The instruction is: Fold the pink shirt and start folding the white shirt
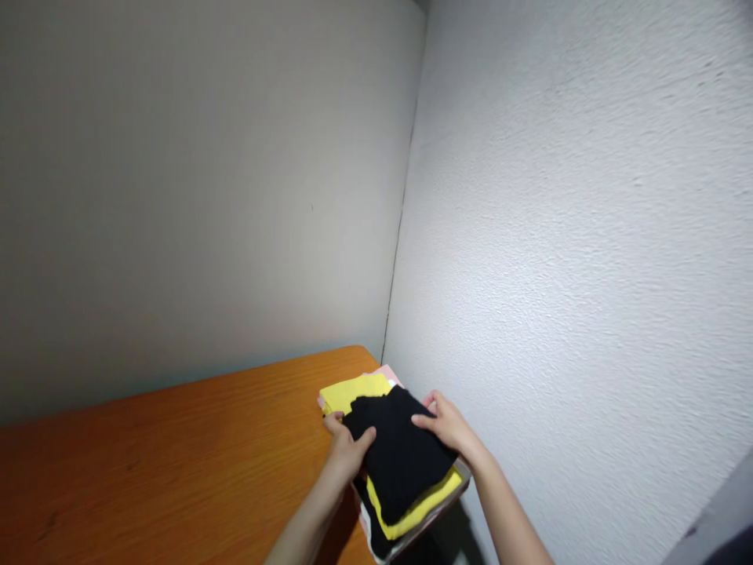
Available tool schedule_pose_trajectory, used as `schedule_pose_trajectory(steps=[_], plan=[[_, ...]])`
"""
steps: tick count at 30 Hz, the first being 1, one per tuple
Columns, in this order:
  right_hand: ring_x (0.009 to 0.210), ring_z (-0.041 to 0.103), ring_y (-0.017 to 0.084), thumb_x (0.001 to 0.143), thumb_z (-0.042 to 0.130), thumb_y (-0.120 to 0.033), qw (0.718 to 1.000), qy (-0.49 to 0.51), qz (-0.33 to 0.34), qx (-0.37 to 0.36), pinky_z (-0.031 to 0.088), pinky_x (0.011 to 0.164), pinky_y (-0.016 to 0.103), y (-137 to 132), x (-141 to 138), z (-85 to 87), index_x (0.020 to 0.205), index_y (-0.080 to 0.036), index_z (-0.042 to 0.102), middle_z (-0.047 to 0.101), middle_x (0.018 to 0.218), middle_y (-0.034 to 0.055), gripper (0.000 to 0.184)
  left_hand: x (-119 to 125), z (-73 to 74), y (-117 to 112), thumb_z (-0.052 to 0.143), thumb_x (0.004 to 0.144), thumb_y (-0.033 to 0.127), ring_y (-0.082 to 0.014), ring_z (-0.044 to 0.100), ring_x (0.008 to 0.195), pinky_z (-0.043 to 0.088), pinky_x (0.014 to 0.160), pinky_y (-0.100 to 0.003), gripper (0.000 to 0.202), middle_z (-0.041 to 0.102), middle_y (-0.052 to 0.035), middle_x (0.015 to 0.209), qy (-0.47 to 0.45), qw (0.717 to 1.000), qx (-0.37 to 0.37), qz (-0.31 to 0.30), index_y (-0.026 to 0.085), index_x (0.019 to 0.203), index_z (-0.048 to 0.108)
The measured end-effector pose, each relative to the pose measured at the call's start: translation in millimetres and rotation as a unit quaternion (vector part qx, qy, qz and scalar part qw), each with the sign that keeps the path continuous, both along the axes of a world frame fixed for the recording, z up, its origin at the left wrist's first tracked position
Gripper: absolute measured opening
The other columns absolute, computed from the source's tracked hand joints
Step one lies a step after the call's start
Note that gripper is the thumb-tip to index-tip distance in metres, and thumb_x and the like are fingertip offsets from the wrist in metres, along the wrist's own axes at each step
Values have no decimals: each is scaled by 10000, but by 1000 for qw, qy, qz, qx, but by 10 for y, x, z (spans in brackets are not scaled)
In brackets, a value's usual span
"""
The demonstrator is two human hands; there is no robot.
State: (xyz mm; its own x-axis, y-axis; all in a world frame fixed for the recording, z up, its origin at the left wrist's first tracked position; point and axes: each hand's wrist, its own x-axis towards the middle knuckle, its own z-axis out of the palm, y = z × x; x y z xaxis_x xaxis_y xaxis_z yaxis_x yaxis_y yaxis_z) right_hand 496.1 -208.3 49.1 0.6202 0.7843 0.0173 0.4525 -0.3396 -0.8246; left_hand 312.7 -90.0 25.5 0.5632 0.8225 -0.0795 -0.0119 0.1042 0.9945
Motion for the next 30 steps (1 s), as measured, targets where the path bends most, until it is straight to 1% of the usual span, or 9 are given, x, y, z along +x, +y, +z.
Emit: schedule_pose_trajectory(steps=[3, 6, 10, 13, 15, 20, 23, 27, 30], plan=[[785, 668, 194, 674, 650, -210, 999, -33, -18, -37, 501, 677, 280, -14, 19, -389, 802, -221, 427, 681, 830, 10, 257, 5, -254, 0, 676, 763, 307, -256, 671, 902, 513, 854, -402, 685, 589, -181, 1126, 54, 997, 49, -8, 189, 1225, 185], [895, 667, 250, 706, 653, -248, 995, -68, -29, -67, 510, 777, 352, -72, 9, -425, 921, -192, 515, 694, 952, 77, 262, -43, -177, -33, 591, 807, 315, -298, 634, 1035, 482, 916, -427, 646, 551, -244, 1209, 161, 975, 151, -25, 118, 1286, 204], [1317, 407, 376, 804, 599, -464, 968, -232, -64, -69, 307, 1077, 532, -156, -142, -156, 1293, -147, 502, 526, 1355, 190, 590, -53, 150, -186, 474, 858, 265, -352, 369, 1342, 304, 1100, -533, 533, 380, -223, 1443, 250, 859, 441, 66, 113, 1354, 355], [1466, 83, 279, 916, 379, -568, 931, -361, 0, -47, 142, 1181, 500, -179, -381, -53, 1485, -230, 283, 242, 1571, 50, 669, -4, 222, -292, 367, 885, 206, -281, 248, 1425, 198, 1175, -525, 514, 347, -81, 1523, 215, 771, 599, 2, 227, 1396, 410], [1467, 21, 258, 945, 282, -573, 930, -358, 59, -61, 122, 1186, 518, -171, -539, -136, 1503, -288, 192, 141, 1587, -15, 634, 28, 121, -313, 386, 849, 193, -291, 180, 1451, 167, 1185, -545, 588, 308, -86, 1545, 241, 755, 608, -56, 204, 1437, 376], [1449, 62, 306, 930, 226, -618, 952, -242, 79, -170, 110, 1153, 608, -117, -744, -564, 1484, -338, 191, 114, 1567, -39, 621, 30, -252, -287, 419, 800, 213, -346, 37, 1457, 150, 1168, -595, 687, 130, -124, 1573, 322, 777, 532, -98, 126, 1470, 297], [1453, 40, 278, 929, 201, -621, 959, -209, 86, -171, 87, 1161, 589, -126, -681, -608, 1489, -331, 190, 100, 1569, -51, 631, -8, -298, -266, 383, 852, 255, -309, -7, 1463, 124, 1184, -566, 665, 72, -107, 1588, 291, 807, 501, -114, 125, 1488, 241], [1449, 161, 266, 897, 296, -634, 976, -178, 41, -115, 145, 1176, 519, -141, -242, -502, 1500, -219, 236, 247, 1560, 51, 735, -101, -337, -100, 456, 841, 522, -331, 66, 1463, 192, 1178, -520, 884, 48, -226, 1579, 258, 893, 369, 21, 8, 1475, 114], [1408, 293, 308, 837, 440, -616, 978, -175, -78, -87, 244, 1156, 450, -60, 203, -500, 1447, -54, 323, 366, 1491, 202, 838, -148, -502, 85, 486, 781, 653, -404, 340, 1361, 330, 1087, -558, 986, 323, -369, 1431, 206, 951, 214, 81, -65, 1395, 204]])
